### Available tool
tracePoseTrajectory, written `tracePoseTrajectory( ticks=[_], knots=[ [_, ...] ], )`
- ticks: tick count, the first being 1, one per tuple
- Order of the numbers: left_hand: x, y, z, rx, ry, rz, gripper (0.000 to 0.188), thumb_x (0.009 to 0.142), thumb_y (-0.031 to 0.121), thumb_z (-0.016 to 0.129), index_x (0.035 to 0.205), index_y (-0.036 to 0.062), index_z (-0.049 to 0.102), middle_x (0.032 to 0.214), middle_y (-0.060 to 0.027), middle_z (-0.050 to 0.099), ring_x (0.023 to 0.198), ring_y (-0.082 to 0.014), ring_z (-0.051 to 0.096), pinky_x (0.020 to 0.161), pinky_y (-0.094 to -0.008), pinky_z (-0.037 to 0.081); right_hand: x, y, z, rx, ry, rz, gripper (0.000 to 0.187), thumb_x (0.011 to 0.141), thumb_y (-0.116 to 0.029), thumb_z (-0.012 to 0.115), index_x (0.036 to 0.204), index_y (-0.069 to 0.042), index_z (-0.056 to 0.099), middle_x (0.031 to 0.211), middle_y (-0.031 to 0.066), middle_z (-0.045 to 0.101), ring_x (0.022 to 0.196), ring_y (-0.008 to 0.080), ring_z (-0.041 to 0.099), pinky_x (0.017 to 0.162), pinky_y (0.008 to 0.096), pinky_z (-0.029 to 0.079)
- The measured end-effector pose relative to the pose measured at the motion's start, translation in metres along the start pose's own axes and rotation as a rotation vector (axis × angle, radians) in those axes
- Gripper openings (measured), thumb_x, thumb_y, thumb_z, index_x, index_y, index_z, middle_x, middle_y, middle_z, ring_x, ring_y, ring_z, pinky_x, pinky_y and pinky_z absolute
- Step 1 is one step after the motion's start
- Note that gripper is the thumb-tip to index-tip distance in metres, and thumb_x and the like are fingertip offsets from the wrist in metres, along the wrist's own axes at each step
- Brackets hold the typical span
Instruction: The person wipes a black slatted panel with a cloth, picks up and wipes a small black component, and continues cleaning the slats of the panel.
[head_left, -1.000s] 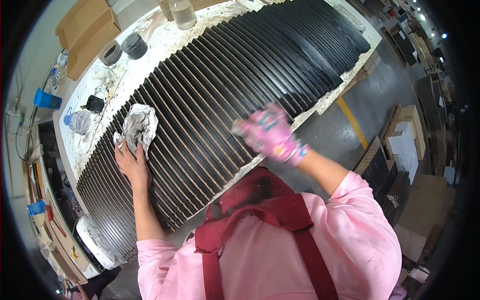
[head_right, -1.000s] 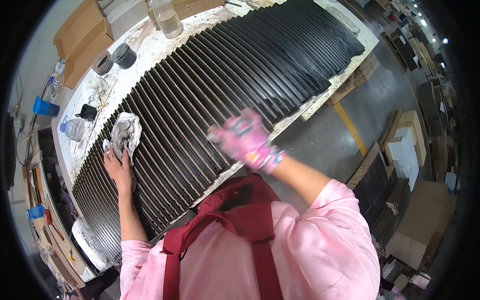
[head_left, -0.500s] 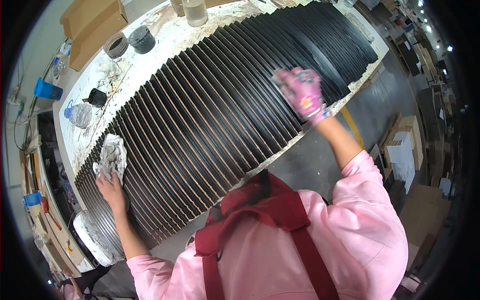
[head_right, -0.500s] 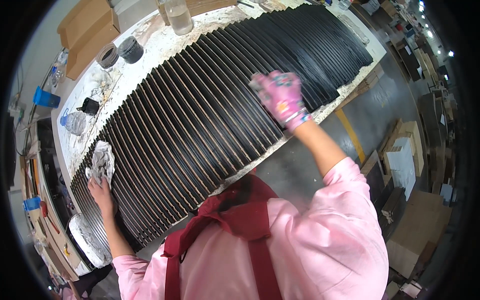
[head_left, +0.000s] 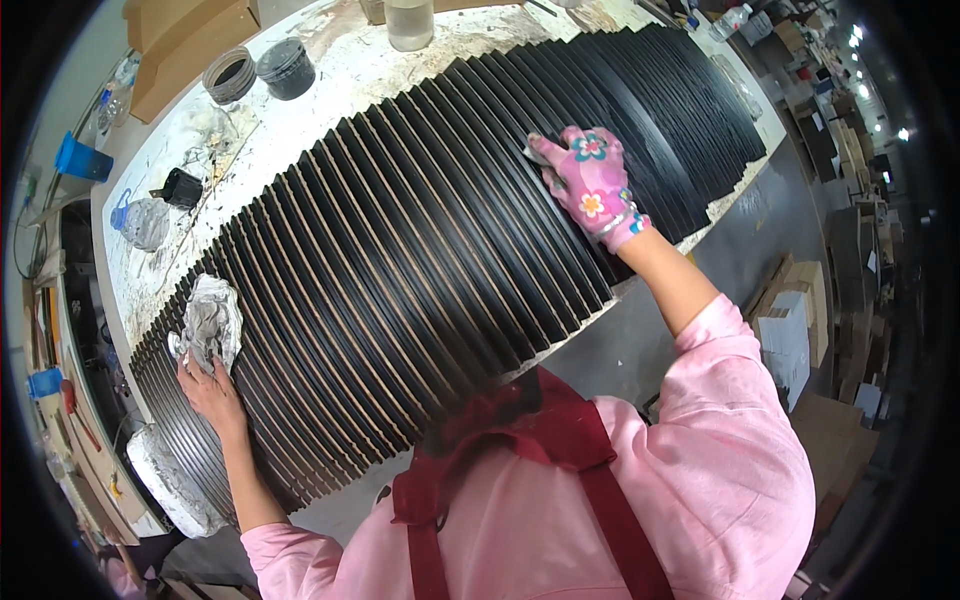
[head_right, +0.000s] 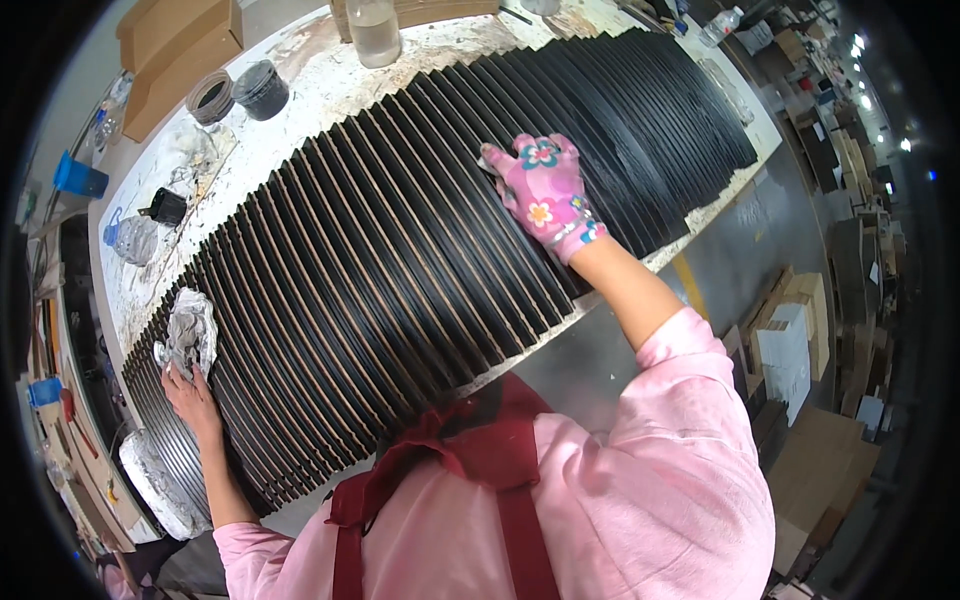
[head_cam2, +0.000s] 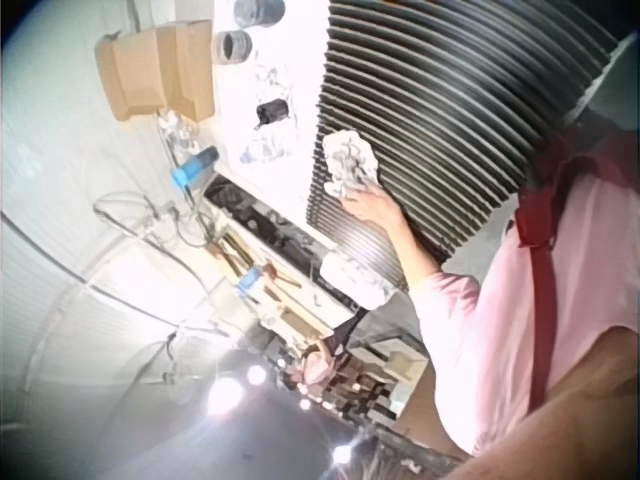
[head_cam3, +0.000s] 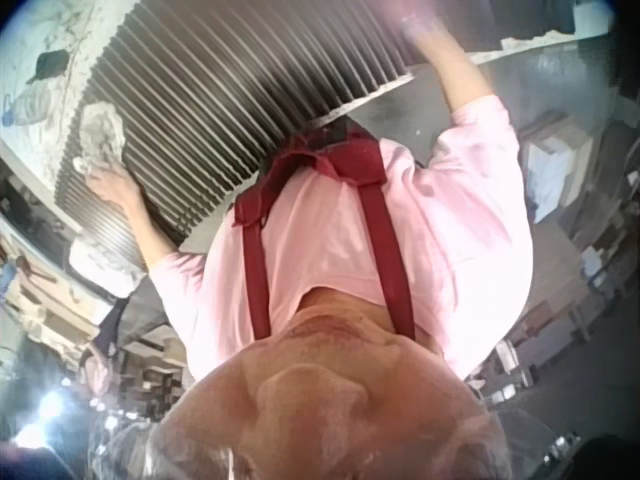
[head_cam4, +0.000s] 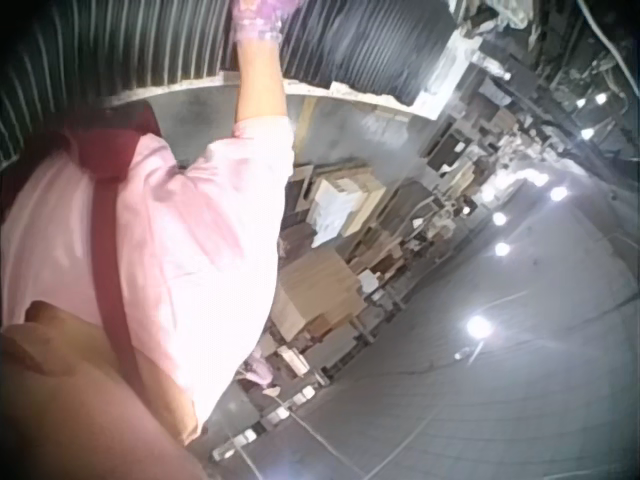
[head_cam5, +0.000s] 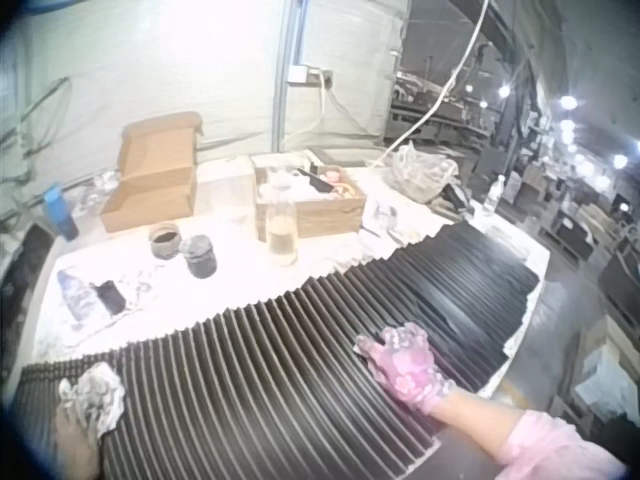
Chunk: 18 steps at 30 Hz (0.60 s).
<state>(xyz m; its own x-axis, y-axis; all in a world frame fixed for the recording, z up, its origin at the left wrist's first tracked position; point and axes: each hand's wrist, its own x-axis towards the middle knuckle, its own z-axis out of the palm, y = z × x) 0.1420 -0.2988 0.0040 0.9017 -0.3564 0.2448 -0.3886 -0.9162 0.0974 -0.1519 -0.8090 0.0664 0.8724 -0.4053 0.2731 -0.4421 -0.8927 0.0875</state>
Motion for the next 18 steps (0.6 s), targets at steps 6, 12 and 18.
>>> tracePoseTrajectory(
  ticks=[6, 12, 18],
  knots=[
    [0.0, 0.003, -0.003, 0.005, -0.012, -0.002, 0.048, 0.097, 0.028, 0.05, 0.136, 0.0011, 0.044, 0.141, -0.0219, 0.037, 0.128, -0.0397, 0.038, 0.103, -0.0504, 0.032, 0.096, 0.006, 0.041, -0.015, 0.046, -0.056, 0.044, 0.078, -0.019, 0.066, 0.121, -0.024, 0.06, 0.101, 0.0106, 0.06, 0.095, 0.0284, 0.059, 0.091, 0.0463, 0.04],
    [-0.003, 0.0, -0.001, 0.028, 0.01, 0.039, 0.047, 0.097, 0.027, 0.05, 0.135, 0.0002, 0.043, 0.139, -0.0217, 0.039, 0.127, -0.0401, 0.039, 0.103, -0.0494, 0.033, 0.18, 0.019, 0.058, -0.092, -0.003, 0.024, 0.035, 0.088, -0.027, 0.056, 0.123, -0.024, 0.058, 0.105, 0.0112, 0.062, 0.095, 0.0318, 0.062, 0.085, 0.0482, 0.044],
    [-0.001, -0.002, 0.004, 0.039, 0.037, 0.041, 0.047, 0.097, 0.026, 0.052, 0.135, 0.0004, 0.043, 0.139, -0.0229, 0.039, 0.126, -0.0406, 0.041, 0.101, -0.0499, 0.034, 0.17, 0.054, 0.058, 0.228, 0.001, -0.111, 0.039, 0.092, -0.035, 0.055, 0.13, -0.026, 0.054, 0.118, 0.0147, 0.06, 0.105, 0.0346, 0.06, 0.092, 0.0467, 0.044]
  ],
)
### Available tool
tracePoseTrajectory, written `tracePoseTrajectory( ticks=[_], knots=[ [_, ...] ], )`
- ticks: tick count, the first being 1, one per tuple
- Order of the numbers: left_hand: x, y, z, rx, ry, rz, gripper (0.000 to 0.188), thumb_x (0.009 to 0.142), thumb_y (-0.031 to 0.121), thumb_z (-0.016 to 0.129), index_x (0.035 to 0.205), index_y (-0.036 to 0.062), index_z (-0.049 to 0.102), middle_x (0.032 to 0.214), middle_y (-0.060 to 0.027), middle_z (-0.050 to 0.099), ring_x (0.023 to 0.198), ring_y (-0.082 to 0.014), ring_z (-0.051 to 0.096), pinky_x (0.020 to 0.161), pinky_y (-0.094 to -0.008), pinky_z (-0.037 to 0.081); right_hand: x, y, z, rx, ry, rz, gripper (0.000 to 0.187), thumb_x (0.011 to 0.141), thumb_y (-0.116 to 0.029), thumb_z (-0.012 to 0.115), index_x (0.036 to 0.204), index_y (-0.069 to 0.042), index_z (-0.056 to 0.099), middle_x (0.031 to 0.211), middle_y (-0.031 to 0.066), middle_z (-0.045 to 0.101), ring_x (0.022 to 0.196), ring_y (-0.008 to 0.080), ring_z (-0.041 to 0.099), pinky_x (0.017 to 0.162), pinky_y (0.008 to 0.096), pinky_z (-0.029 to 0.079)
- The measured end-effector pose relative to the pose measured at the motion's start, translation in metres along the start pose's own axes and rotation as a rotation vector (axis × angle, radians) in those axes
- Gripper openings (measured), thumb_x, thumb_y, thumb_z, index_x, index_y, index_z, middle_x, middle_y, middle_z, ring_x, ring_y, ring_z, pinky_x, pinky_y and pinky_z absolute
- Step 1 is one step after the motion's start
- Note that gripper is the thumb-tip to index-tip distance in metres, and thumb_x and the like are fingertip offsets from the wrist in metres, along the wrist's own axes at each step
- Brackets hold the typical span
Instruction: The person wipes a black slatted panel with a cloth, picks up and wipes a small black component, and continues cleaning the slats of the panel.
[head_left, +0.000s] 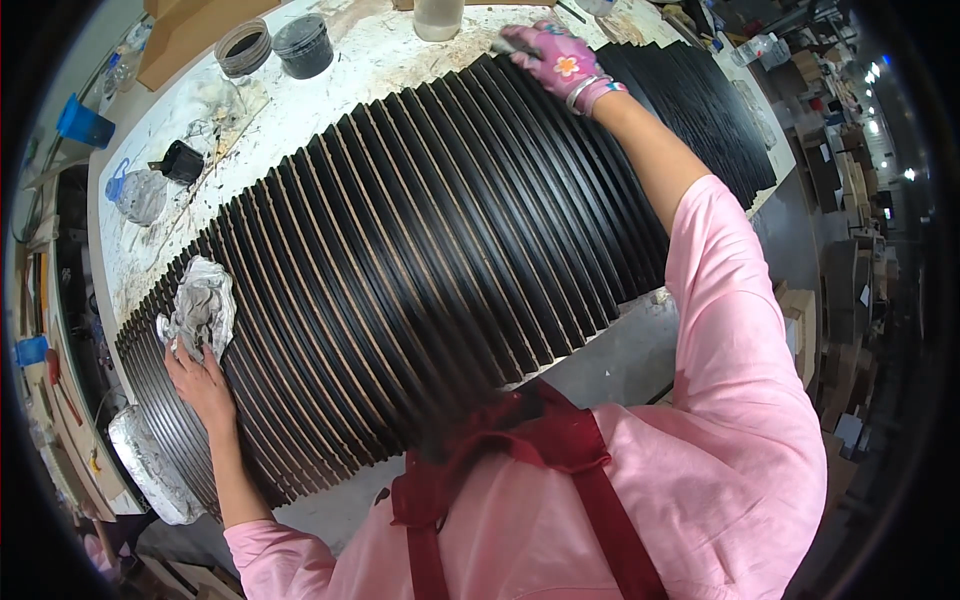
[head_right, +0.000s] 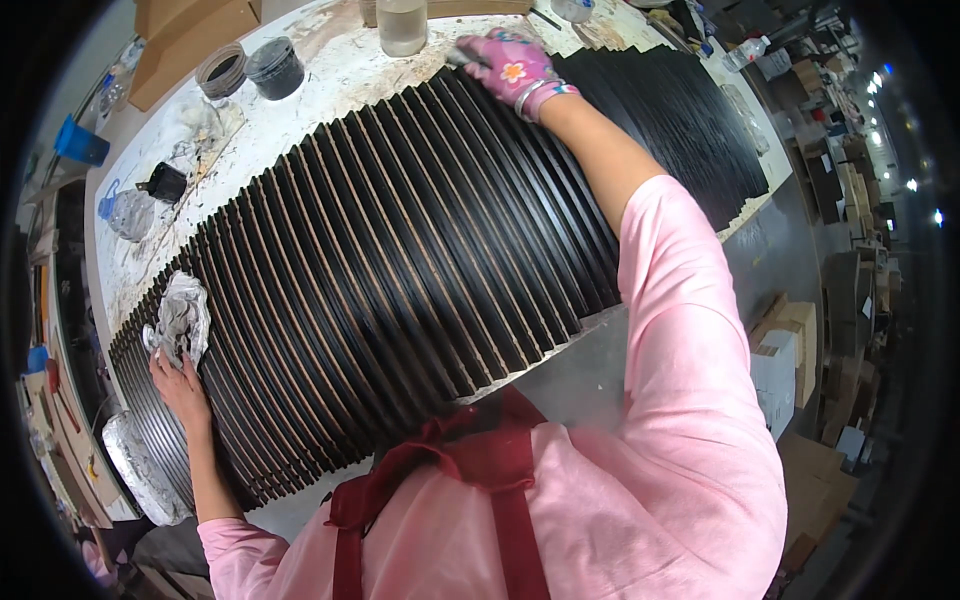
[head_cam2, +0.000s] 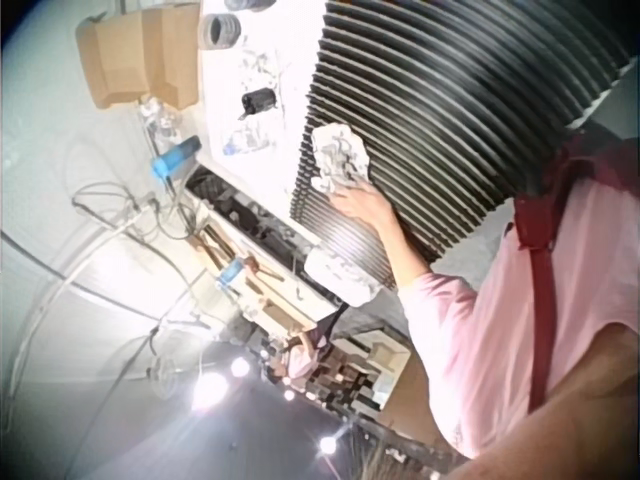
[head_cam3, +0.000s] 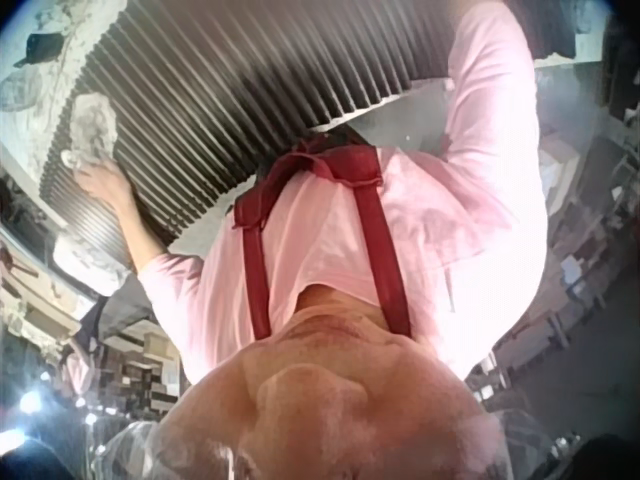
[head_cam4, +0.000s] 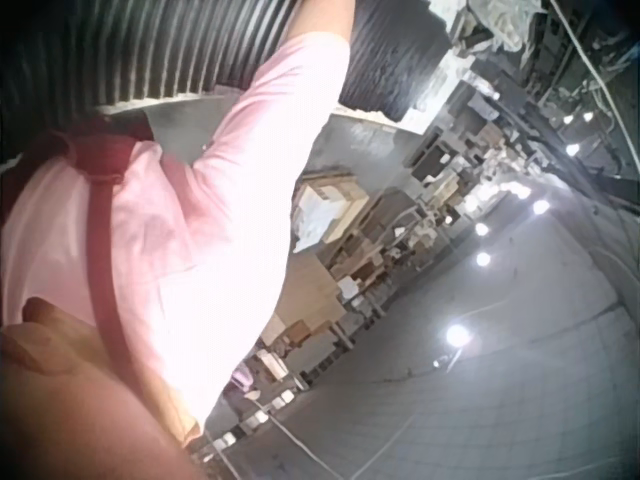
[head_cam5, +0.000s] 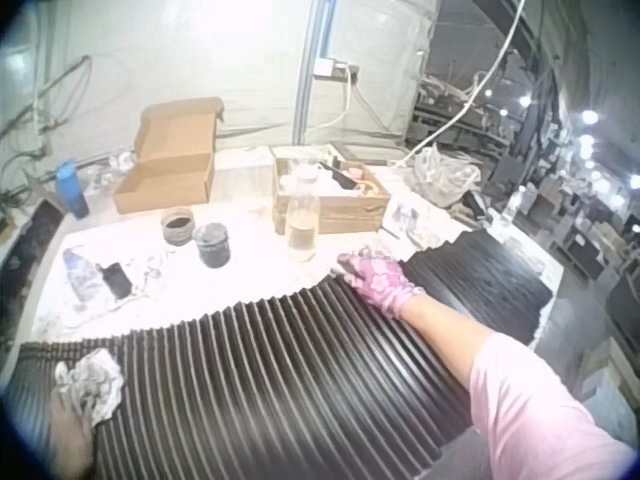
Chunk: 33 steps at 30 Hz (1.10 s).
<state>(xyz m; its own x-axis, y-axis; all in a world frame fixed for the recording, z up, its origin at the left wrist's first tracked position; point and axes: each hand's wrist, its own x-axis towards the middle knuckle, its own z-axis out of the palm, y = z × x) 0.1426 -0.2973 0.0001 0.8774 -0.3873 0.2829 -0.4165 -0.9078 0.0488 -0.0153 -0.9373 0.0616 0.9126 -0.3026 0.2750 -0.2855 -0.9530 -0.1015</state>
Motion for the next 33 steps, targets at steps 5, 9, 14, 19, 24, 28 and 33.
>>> tracePoseTrajectory(
  ticks=[5, 9, 14, 19, 24, 28, 33],
  knots=[
    [0.002, 0.002, -0.003, -0.019, -0.014, -0.003, 0.046, 0.096, 0.026, 0.052, 0.135, 0.0012, 0.044, 0.14, -0.0229, 0.038, 0.126, -0.0407, 0.041, 0.101, -0.0496, 0.034, -0.013, -0.018, 0.011, -0.15, -0.022, -0.096, 0.031, 0.089, -0.023, 0.057, 0.12, -0.017, 0.058, 0.108, 0.0133, 0.061, 0.096, 0.0337, 0.062, 0.085, 0.0448, 0.047],
    [-0.001, 0.0, -0.002, -0.016, -0.009, -0.003, 0.047, 0.097, 0.027, 0.052, 0.135, 0.0012, 0.043, 0.14, -0.0228, 0.038, 0.126, -0.0407, 0.04, 0.101, -0.0495, 0.034, -0.07, -0.034, -0.037, -0.254, -0.173, -0.226, 0.034, 0.083, -0.021, 0.062, 0.117, -0.018, 0.06, 0.104, 0.0114, 0.061, 0.096, 0.0296, 0.06, 0.084, 0.042, 0.046],
    [-0.002, 0.007, -0.007, 0.025, -0.004, 0.001, 0.047, 0.097, 0.027, 0.051, 0.135, 0.0014, 0.044, 0.139, -0.0233, 0.04, 0.125, -0.0408, 0.041, 0.101, -0.0486, 0.035, -0.12, -0.057, -0.117, -0.197, -0.793, -0.334, 0.032, 0.081, -0.026, 0.067, 0.112, -0.019, 0.065, 0.103, 0.0086, 0.061, 0.105, 0.0266, 0.059, 0.087, 0.0416, 0.045],
    [0.001, 0.003, -0.002, 0.011, 0.029, 0.026, 0.046, 0.097, 0.026, 0.051, 0.136, 0.0016, 0.044, 0.137, -0.0229, 0.041, 0.125, -0.0403, 0.042, 0.101, -0.0483, 0.035, -0.057, -0.033, -0.078, -0.021, -0.285, -0.173, 0.044, 0.081, -0.019, 0.067, 0.123, -0.021, 0.056, 0.108, 0.0114, 0.059, 0.101, 0.0332, 0.06, 0.085, 0.0439, 0.048],
    [0.001, 0.008, -0.006, 0.005, -0.021, -0.023, 0.048, 0.097, 0.028, 0.05, 0.137, 0.0024, 0.043, 0.139, -0.0214, 0.039, 0.128, -0.0391, 0.04, 0.103, -0.0489, 0.033, -0.015, -0.028, -0.025, -0.177, -0.233, -0.137, 0.039, 0.086, -0.017, 0.06, 0.125, -0.016, 0.055, 0.11, 0.0138, 0.059, 0.098, 0.0338, 0.061, 0.084, 0.0439, 0.049],
    [-0.002, 0.008, -0.008, 0.006, -0.038, -0.047, 0.049, 0.097, 0.028, 0.05, 0.138, 0.004, 0.041, 0.141, -0.02, 0.037, 0.13, -0.0374, 0.038, 0.104, -0.0507, 0.03, -0.064, -0.043, -0.067, -0.284, -0.392, -0.433, 0.05, 0.076, -0.017, 0.071, 0.124, -0.017, 0.056, 0.103, 0.0118, 0.06, 0.095, 0.0333, 0.061, 0.083, 0.0443, 0.05],
    [-0.003, 0.005, -0.006, 0.037, -0.034, -0.043, 0.048, 0.097, 0.029, 0.05, 0.138, 0.005, 0.042, 0.141, -0.0204, 0.038, 0.13, -0.0378, 0.038, 0.104, -0.0484, 0.032, -0.031, -0.04, -0.072, 0.125, -0.486, -0.156, 0.048, 0.084, -0.02, 0.066, 0.13, -0.015, 0.052, 0.119, 0.0122, 0.06, 0.108, 0.0343, 0.059, 0.094, 0.0413, 0.048]
  ],
)
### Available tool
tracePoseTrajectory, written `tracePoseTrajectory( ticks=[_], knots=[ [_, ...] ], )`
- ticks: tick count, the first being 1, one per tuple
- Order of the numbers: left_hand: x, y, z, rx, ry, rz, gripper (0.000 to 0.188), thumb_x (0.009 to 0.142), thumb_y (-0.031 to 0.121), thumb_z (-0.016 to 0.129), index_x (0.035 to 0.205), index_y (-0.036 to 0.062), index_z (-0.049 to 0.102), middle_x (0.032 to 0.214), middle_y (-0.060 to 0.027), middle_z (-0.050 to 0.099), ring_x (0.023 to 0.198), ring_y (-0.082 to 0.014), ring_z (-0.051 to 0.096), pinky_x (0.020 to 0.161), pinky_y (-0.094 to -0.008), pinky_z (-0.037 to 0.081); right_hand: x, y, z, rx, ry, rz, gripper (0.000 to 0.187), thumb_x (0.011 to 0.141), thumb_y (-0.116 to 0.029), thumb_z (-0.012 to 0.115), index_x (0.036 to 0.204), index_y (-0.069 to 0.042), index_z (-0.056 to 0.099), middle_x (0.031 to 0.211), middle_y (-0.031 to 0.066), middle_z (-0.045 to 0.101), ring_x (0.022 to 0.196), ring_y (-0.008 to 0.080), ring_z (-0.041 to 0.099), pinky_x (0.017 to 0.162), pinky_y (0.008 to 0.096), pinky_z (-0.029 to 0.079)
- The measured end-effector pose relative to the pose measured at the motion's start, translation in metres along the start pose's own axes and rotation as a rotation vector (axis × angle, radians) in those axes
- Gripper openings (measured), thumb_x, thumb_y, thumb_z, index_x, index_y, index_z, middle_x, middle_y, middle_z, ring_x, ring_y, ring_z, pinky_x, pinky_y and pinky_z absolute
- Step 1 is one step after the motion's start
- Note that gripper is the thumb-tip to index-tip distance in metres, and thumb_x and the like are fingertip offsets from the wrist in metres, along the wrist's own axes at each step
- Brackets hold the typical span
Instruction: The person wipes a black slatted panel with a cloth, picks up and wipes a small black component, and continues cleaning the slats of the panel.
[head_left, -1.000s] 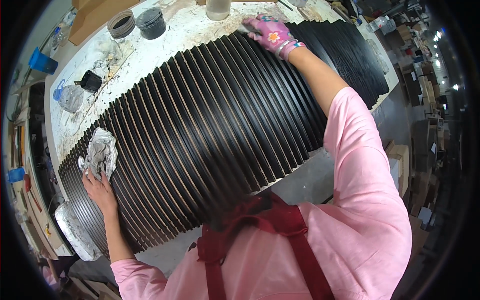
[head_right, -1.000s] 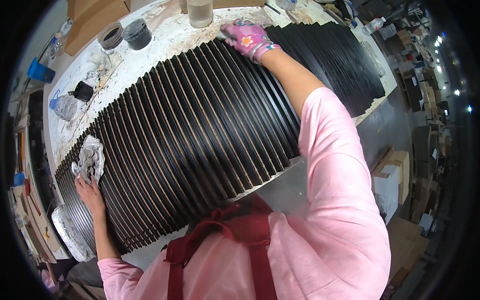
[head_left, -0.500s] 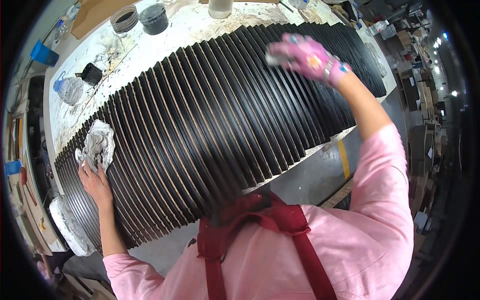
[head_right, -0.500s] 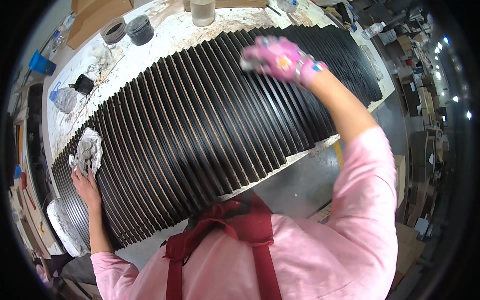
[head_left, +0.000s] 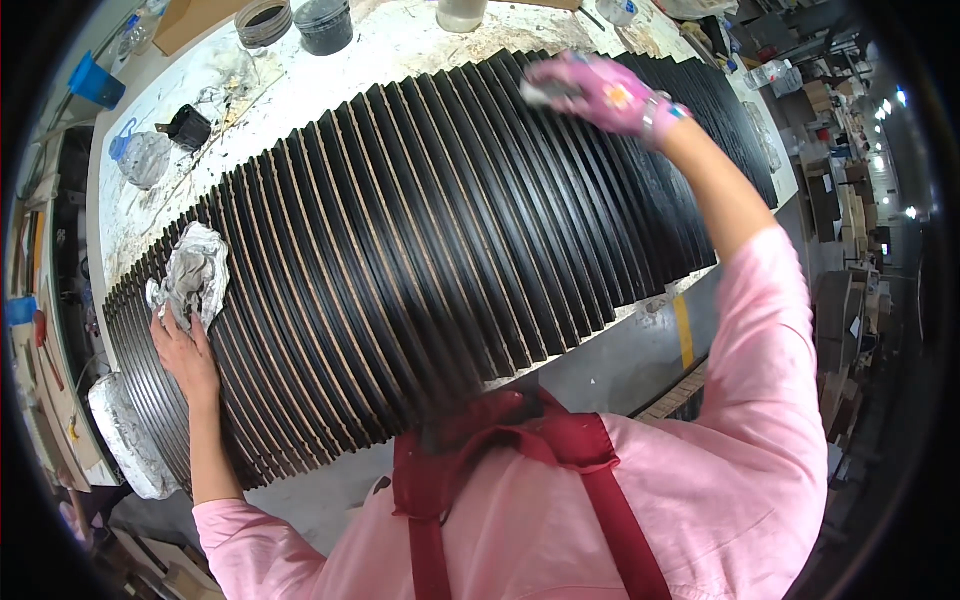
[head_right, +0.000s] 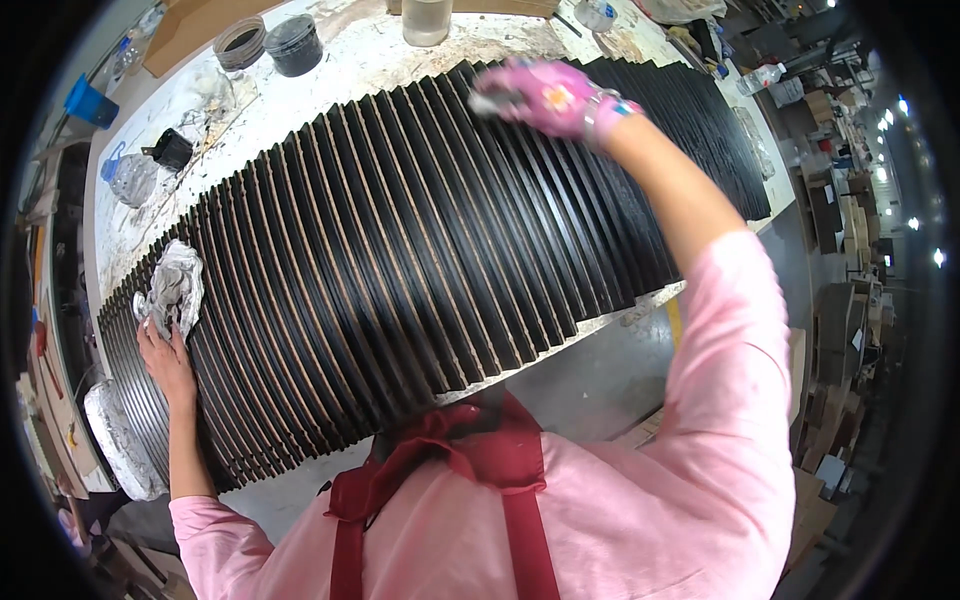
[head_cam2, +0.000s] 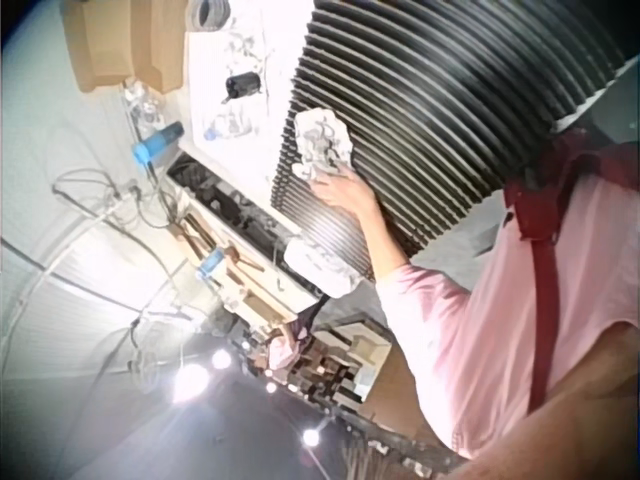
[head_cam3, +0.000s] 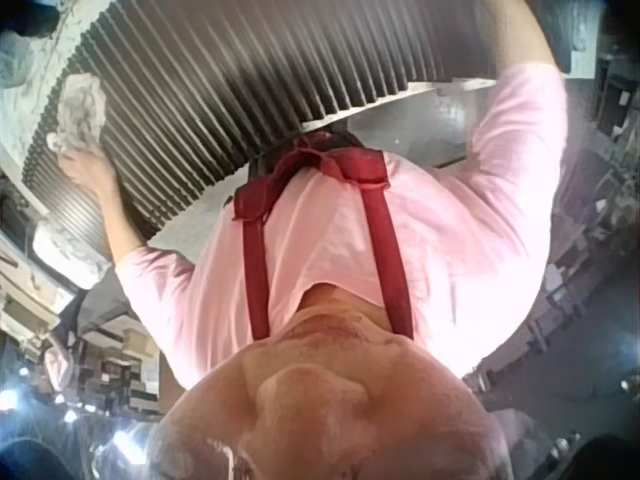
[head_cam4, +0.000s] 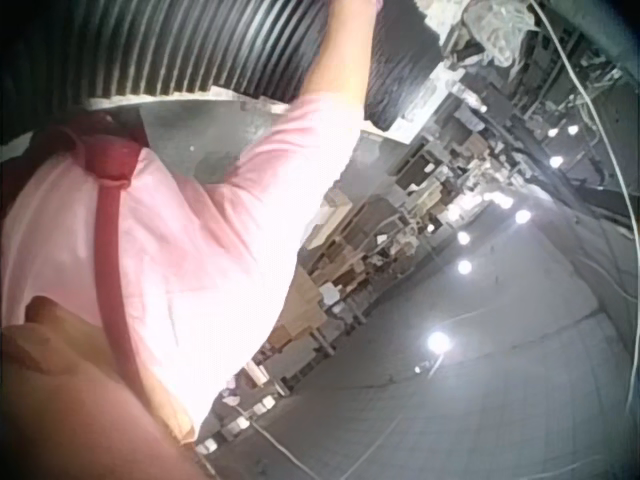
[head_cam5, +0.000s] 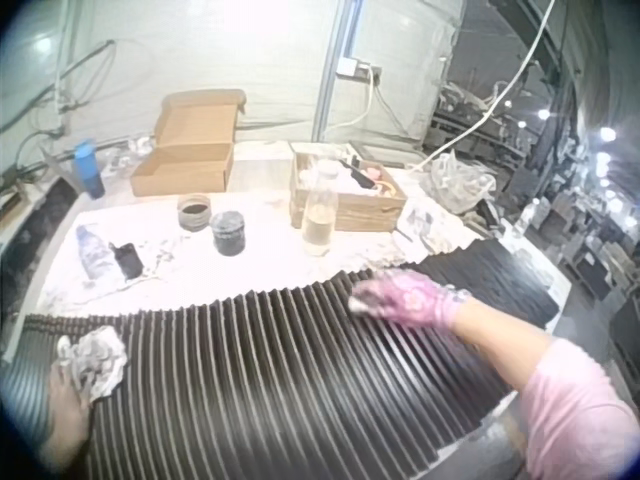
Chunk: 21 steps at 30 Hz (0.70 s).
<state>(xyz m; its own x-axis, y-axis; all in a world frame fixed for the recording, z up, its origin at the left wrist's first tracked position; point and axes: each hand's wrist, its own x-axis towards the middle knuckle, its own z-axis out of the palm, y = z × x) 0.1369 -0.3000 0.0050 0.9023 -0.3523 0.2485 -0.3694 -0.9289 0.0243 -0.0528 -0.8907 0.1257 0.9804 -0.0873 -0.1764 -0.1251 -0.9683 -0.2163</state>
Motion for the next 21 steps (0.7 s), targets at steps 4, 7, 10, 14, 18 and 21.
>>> tracePoseTrajectory(
  ticks=[4, 7, 10, 14, 18, 21],
  knots=[
    [0.006, -0.004, 0.008, -0.017, 0.009, 0.028, 0.049, 0.097, 0.029, 0.051, 0.139, 0.005, 0.041, 0.141, -0.0207, 0.038, 0.13, -0.0377, 0.038, 0.104, -0.0492, 0.032, 0.055, 0.009, 0.044, 0.074, 0.183, 0.136, 0.042, 0.092, -0.027, 0.059, 0.132, -0.019, 0.05, 0.128, 0.0157, 0.057, 0.115, 0.0336, 0.056, 0.096, 0.0399, 0.045],
    [0.001, -0.001, -0.002, 0.002, -0.011, -0.004, 0.049, 0.097, 0.029, 0.051, 0.139, 0.0051, 0.041, 0.141, -0.0217, 0.037, 0.131, -0.0381, 0.037, 0.105, -0.049, 0.031, 0.02, 0.001, 0.057, -0.124, 0.256, -0.047, 0.043, 0.09, -0.028, 0.06, 0.132, -0.022, 0.05, 0.108, 0.0112, 0.062, 0.104, 0.0314, 0.059, 0.094, 0.0432, 0.043],
    [-0.001, 0.002, -0.004, -0.039, -0.007, -0.006, 0.049, 0.097, 0.03, 0.051, 0.139, 0.0048, 0.042, 0.142, -0.0219, 0.037, 0.132, -0.0382, 0.036, 0.105, -0.0494, 0.03, -0.054, -0.024, 0.039, -0.086, -0.073, -0.093, 0.039, 0.087, -0.025, 0.063, 0.126, -0.023, 0.057, 0.099, 0.0067, 0.061, 0.099, 0.0269, 0.06, 0.095, 0.0444, 0.04],
    [0.002, 0.002, 0.001, -0.016, -0.023, -0.006, 0.049, 0.098, 0.032, 0.05, 0.139, 0.005, 0.042, 0.142, -0.0214, 0.037, 0.132, -0.0375, 0.036, 0.104, -0.0497, 0.031, -0.037, -0.012, 0.031, -0.065, -0.016, -0.307, 0.041, 0.085, -0.022, 0.064, 0.125, -0.012, 0.059, 0.106, 0.0094, 0.062, 0.104, 0.032, 0.058, 0.088, 0.042, 0.049],
    [0.007, -0.002, 0.007, -0.016, 0.009, 0.025, 0.051, 0.098, 0.035, 0.047, 0.14, 0.0056, 0.041, 0.142, -0.0207, 0.037, 0.131, -0.0377, 0.036, 0.104, -0.0513, 0.031, 0.048, 0.011, 0.058, -0.017, 0.366, -0.148, 0.04, 0.091, -0.02, 0.058, 0.13, -0.016, 0.051, 0.119, 0.0143, 0.062, 0.104, 0.0341, 0.061, 0.088, 0.0419, 0.049],
    [0.002, -0.01, 0.01, 0.01, 0.008, 0.002, 0.051, 0.098, 0.035, 0.047, 0.14, 0.0059, 0.041, 0.141, -0.0209, 0.037, 0.131, -0.038, 0.037, 0.104, -0.0523, 0.031, 0.019, -0.01, 0.073, -0.11, 0.281, -0.183, 0.041, 0.092, -0.025, 0.057, 0.132, -0.018, 0.051, 0.113, 0.0126, 0.06, 0.103, 0.0343, 0.059, 0.087, 0.0441, 0.048]
  ],
)
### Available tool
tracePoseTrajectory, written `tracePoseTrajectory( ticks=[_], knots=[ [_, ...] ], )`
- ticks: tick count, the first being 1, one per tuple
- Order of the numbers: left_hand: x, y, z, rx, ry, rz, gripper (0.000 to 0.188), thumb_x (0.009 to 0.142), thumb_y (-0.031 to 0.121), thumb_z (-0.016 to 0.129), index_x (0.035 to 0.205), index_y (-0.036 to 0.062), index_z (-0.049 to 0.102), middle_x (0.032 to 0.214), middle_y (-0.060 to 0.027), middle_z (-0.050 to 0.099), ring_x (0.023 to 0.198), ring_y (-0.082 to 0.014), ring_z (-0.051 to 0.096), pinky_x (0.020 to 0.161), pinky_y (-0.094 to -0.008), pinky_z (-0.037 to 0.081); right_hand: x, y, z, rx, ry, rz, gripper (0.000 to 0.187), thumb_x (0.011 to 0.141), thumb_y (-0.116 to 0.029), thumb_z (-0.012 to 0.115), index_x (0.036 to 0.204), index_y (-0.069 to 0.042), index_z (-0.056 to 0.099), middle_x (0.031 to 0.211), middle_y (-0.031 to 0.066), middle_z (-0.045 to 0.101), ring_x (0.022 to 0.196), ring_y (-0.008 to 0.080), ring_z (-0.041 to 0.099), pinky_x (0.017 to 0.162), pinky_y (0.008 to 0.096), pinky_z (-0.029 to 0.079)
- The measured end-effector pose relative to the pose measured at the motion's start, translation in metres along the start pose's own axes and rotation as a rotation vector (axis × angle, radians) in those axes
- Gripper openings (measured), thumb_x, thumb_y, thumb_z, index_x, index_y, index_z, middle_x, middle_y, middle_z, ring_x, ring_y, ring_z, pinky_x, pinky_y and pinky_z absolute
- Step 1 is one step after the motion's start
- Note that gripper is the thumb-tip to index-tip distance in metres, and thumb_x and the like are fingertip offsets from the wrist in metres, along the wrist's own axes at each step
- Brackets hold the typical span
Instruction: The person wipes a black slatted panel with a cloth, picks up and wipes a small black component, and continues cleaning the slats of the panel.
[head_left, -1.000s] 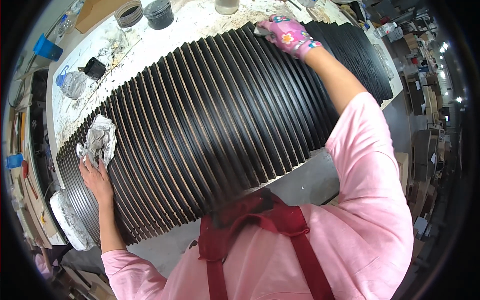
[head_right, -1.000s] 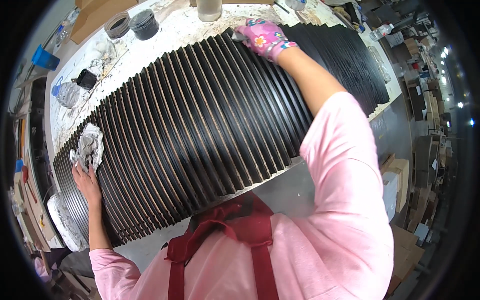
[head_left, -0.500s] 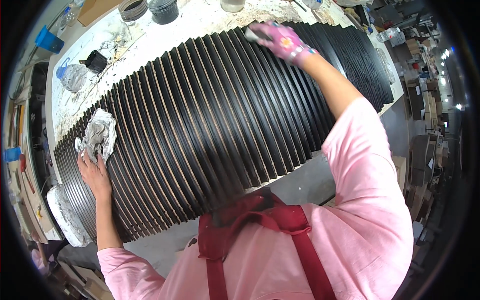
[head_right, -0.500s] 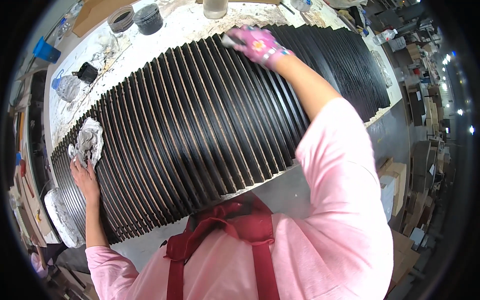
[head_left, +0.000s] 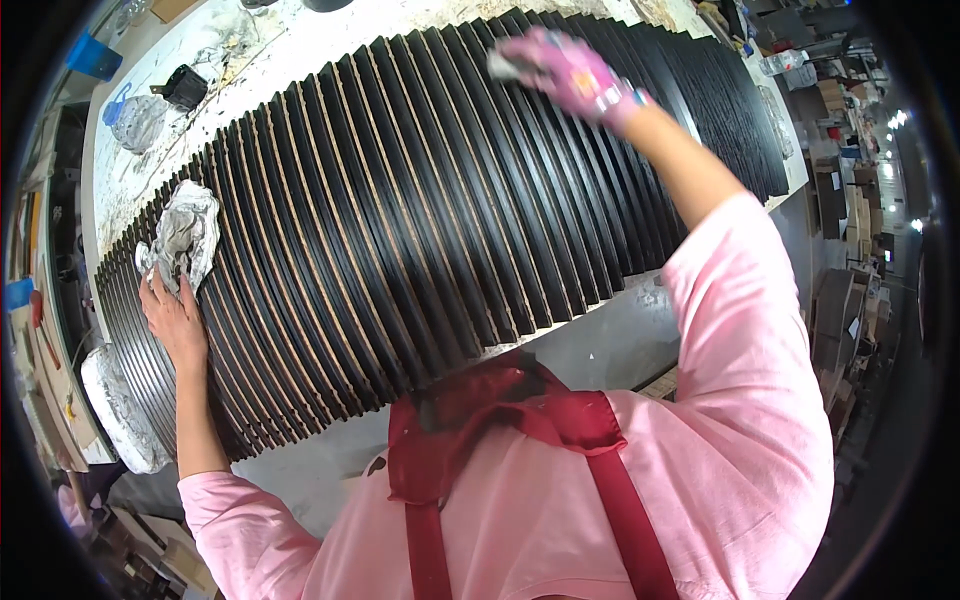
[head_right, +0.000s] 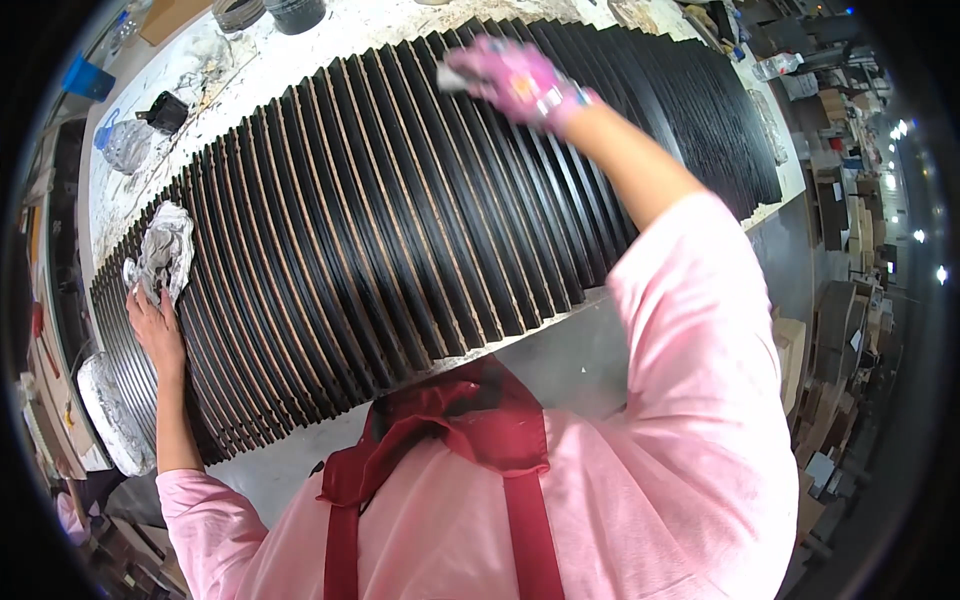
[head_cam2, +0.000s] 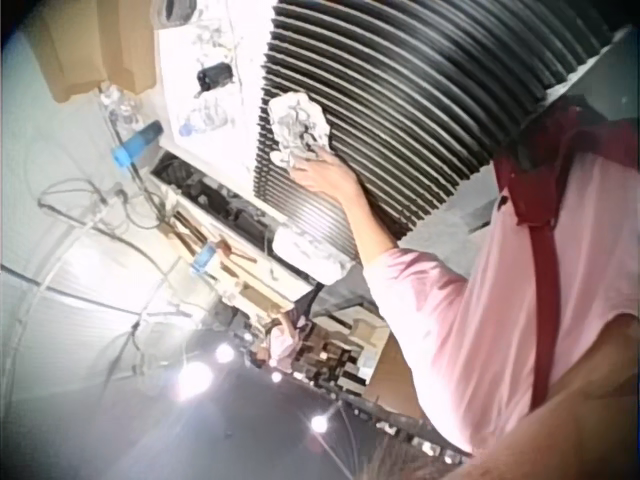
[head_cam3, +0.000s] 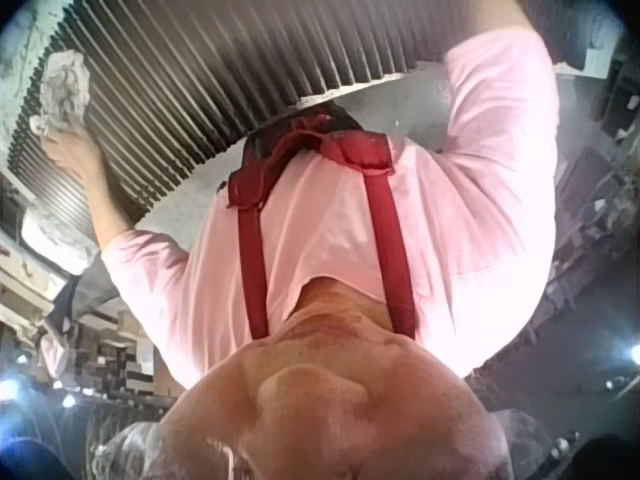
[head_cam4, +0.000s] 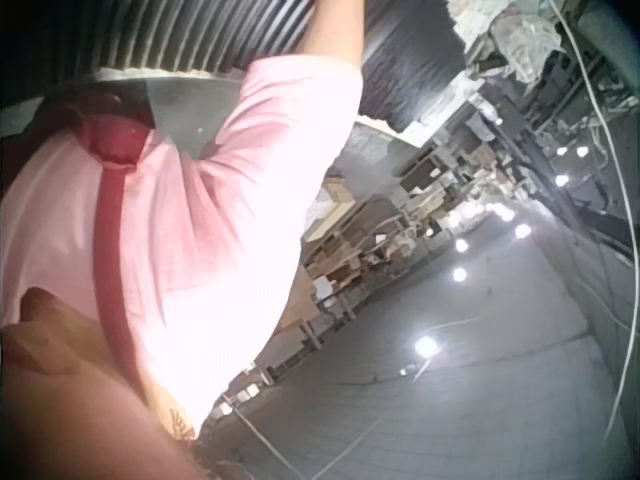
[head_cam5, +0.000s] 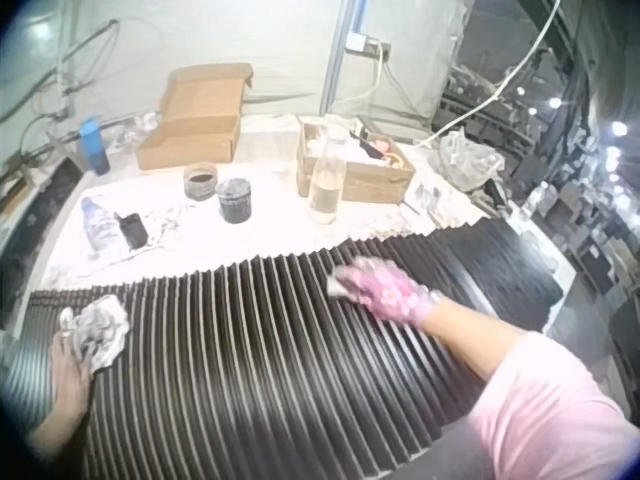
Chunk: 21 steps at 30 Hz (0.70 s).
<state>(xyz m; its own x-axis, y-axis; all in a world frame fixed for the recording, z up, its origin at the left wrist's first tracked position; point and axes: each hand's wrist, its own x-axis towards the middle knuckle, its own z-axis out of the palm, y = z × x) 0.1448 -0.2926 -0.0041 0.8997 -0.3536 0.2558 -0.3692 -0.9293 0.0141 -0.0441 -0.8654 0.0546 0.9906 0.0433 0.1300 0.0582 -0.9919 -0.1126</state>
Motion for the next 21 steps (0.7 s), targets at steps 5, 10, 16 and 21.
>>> tracePoseTrajectory(
  ticks=[5, 10, 16, 21],
  knots=[
    [-0.001, 0.007, -0.003, -0.031, 0.001, -0.035, 0.051, 0.098, 0.035, 0.048, 0.14, 0.0066, 0.042, 0.141, -0.02, 0.038, 0.131, -0.0366, 0.037, 0.104, -0.0501, 0.032, -0.125, -0.065, -0.059, 0.274, -0.399, -0.094, 0.043, 0.085, -0.026, 0.065, 0.125, -0.016, 0.056, 0.097, 0.0075, 0.059, 0.094, 0.0287, 0.06, 0.083, 0.0445, 0.047],
    [-0.001, 0.006, -0.005, 0.025, -0.001, -0.032, 0.049, 0.098, 0.035, 0.049, 0.137, 0.0058, 0.044, 0.14, -0.018, 0.039, 0.13, -0.0359, 0.038, 0.104, -0.0481, 0.032, -0.074, -0.044, -0.066, -0.005, -0.01, 0.185, 0.046, 0.087, -0.032, 0.061, 0.127, -0.014, 0.051, 0.106, 0.0136, 0.059, 0.094, 0.0355, 0.06, 0.081, 0.0438, 0.05],
    [0.002, 0.005, -0.002, -0.02, 0.055, 0.028, 0.048, 0.096, 0.032, 0.052, 0.136, 0.0066, 0.045, 0.138, -0.0203, 0.041, 0.129, -0.037, 0.04, 0.103, -0.0489, 0.034, 0.008, -0.03, -0.014, -0.103, 0.157, 0.376, 0.049, 0.085, -0.031, 0.062, 0.13, -0.014, 0.05, 0.112, 0.0179, 0.059, 0.098, 0.0356, 0.061, 0.084, 0.0444, 0.05],
    [-0.002, 0.011, -0.006, 0.005, 0.04, -0.007, 0.048, 0.096, 0.033, 0.052, 0.137, 0.0073, 0.045, 0.138, -0.0208, 0.041, 0.128, -0.0389, 0.039, 0.104, -0.0492, 0.032, 0.016, -0.032, 0.001, -0.198, 0.127, 0.43, 0.042, 0.082, -0.028, 0.065, 0.119, -0.01, 0.057, 0.107, 0.0166, 0.06, 0.095, 0.0339, 0.063, 0.082, 0.0426, 0.051]
  ],
)
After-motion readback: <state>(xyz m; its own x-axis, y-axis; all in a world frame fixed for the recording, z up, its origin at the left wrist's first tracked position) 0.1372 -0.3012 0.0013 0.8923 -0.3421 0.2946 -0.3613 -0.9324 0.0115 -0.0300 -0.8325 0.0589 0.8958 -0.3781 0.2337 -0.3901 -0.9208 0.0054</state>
